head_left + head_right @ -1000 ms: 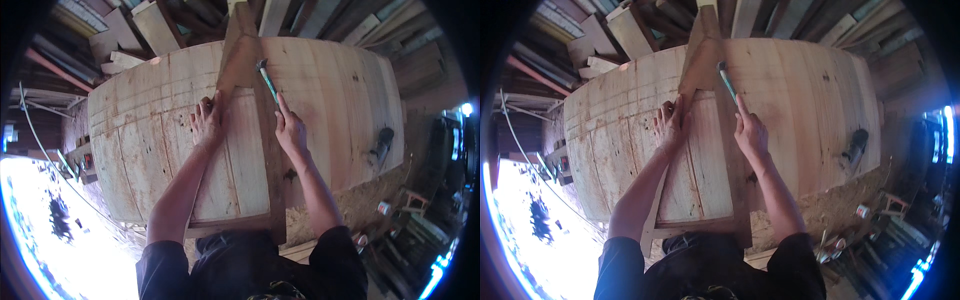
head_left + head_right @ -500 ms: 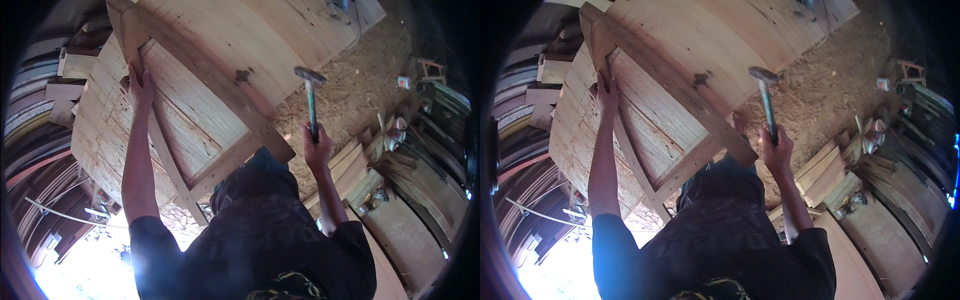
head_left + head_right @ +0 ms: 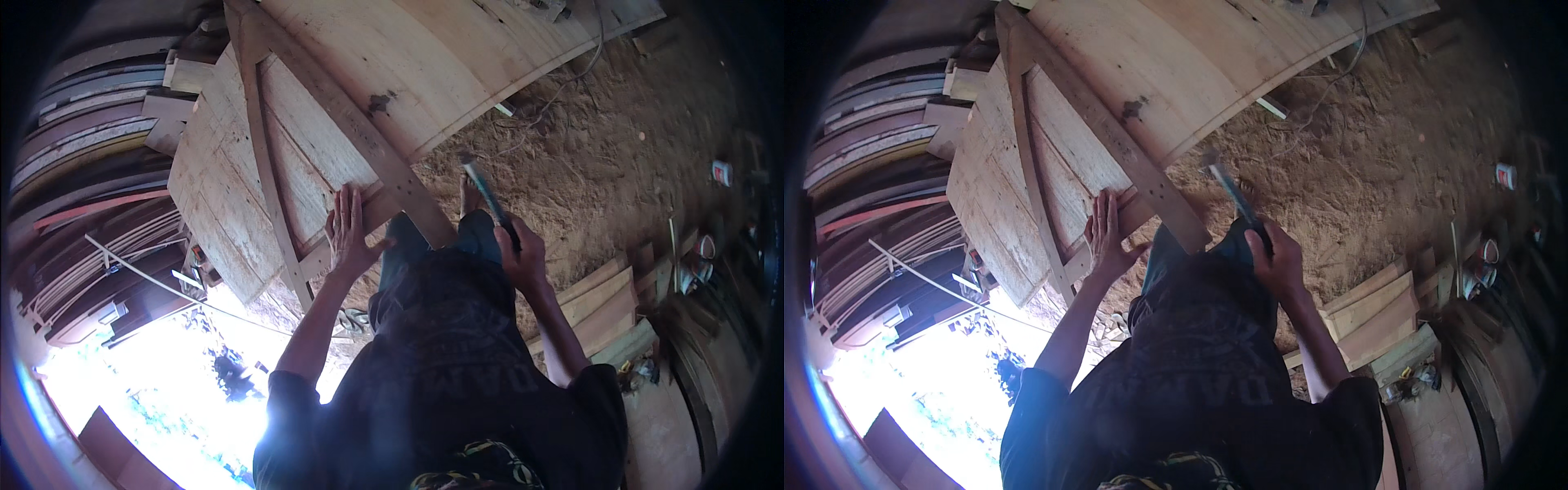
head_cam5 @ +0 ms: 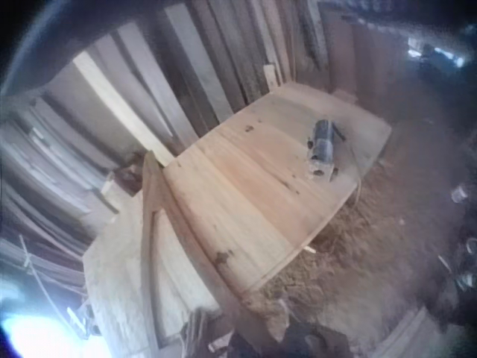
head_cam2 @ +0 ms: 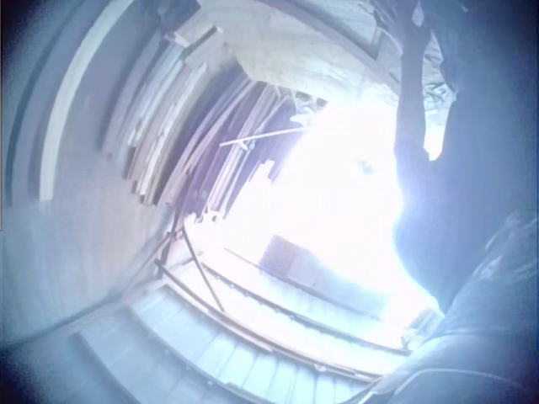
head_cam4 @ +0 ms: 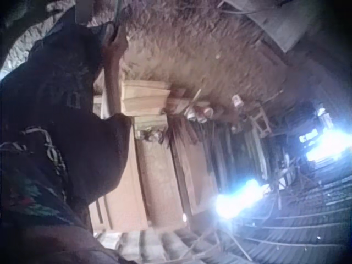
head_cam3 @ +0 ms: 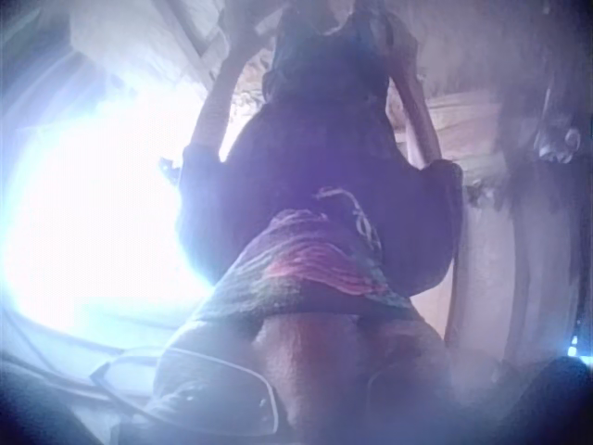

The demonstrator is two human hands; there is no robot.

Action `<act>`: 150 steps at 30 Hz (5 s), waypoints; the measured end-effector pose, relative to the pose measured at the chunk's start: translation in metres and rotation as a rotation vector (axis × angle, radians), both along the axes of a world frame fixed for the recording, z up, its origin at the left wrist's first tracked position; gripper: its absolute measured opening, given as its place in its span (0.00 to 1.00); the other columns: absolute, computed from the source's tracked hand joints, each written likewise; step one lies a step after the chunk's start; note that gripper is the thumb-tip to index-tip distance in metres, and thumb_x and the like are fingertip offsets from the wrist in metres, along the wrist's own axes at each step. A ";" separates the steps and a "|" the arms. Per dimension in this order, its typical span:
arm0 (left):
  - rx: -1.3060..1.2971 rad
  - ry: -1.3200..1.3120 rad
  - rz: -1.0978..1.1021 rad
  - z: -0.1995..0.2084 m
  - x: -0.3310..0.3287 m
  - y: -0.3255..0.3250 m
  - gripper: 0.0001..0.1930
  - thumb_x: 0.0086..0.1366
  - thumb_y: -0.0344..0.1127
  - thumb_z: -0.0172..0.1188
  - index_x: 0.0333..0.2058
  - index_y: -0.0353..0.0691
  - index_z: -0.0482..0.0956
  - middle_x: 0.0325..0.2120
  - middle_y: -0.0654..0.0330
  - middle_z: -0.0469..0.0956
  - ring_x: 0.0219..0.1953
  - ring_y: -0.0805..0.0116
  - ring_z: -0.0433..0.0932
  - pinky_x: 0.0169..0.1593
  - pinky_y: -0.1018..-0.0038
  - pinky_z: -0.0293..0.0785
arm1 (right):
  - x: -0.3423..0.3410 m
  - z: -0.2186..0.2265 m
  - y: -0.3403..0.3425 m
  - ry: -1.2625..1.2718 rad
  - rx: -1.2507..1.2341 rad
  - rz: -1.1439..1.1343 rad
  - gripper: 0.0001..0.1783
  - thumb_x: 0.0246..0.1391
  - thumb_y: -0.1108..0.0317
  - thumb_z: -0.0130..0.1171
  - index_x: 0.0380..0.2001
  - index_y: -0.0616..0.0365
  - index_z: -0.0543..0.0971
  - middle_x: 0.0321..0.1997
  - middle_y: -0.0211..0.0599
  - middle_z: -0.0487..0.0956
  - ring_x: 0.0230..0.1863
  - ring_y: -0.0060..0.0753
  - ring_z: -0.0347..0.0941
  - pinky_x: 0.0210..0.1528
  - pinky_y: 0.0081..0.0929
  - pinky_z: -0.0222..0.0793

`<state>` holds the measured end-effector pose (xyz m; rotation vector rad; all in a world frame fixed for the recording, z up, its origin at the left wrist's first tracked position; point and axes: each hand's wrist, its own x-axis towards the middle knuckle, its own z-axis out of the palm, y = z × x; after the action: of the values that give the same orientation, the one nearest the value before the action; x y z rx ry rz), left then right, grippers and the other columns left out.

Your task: The person assembles a wooden frame by positioning planks on a workbench, hammering nails to secure joints, and using a handheld electric router to smooth edges. The person repeatedly adjusts the frame and continues hammering and routing along the edges.

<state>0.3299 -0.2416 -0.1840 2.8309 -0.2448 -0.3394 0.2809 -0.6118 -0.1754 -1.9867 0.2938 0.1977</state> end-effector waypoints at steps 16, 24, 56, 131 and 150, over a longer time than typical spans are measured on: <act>0.101 -0.146 0.027 -0.034 -0.005 -0.004 0.42 0.67 0.27 0.57 0.80 0.33 0.54 0.80 0.42 0.58 0.84 0.44 0.51 0.81 0.47 0.49 | 0.036 0.017 0.113 -0.269 -0.201 0.403 0.31 0.64 0.71 0.66 0.70 0.53 0.76 0.49 0.53 0.83 0.46 0.61 0.83 0.48 0.52 0.83; 0.055 -0.185 0.026 -0.041 -0.009 0.003 0.45 0.67 0.25 0.55 0.82 0.37 0.51 0.83 0.48 0.52 0.85 0.48 0.50 0.81 0.47 0.50 | 0.032 0.013 0.118 -0.279 -0.132 0.382 0.27 0.68 0.67 0.66 0.69 0.54 0.78 0.49 0.55 0.86 0.48 0.61 0.84 0.51 0.49 0.82; 0.017 -0.166 0.050 -0.032 -0.005 -0.002 0.46 0.66 0.22 0.57 0.82 0.44 0.52 0.85 0.56 0.49 0.86 0.53 0.48 0.81 0.48 0.53 | 0.081 0.032 0.110 -0.393 -0.257 0.349 0.20 0.79 0.53 0.55 0.45 0.63 0.76 0.33 0.58 0.86 0.34 0.71 0.83 0.32 0.63 0.75; -0.073 -0.126 0.119 -0.023 -0.002 -0.011 0.48 0.63 0.19 0.56 0.82 0.48 0.56 0.84 0.58 0.53 0.85 0.57 0.52 0.81 0.51 0.51 | 0.333 0.002 0.066 0.192 0.333 -0.031 0.14 0.79 0.55 0.57 0.51 0.55 0.77 0.27 0.31 0.80 0.20 0.23 0.75 0.17 0.27 0.68; 0.078 0.081 0.210 0.008 0.006 -0.026 0.60 0.51 0.18 0.66 0.83 0.49 0.51 0.85 0.56 0.49 0.86 0.54 0.46 0.82 0.49 0.50 | 0.491 0.002 -0.163 0.029 0.139 -0.191 0.41 0.48 0.45 0.86 0.56 0.64 0.84 0.55 0.44 0.87 0.55 0.40 0.84 0.59 0.42 0.79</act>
<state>0.3363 -0.2672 -0.1758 2.8760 0.0837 -0.4241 0.7718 -0.7749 -0.1735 -1.8078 0.4740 0.1217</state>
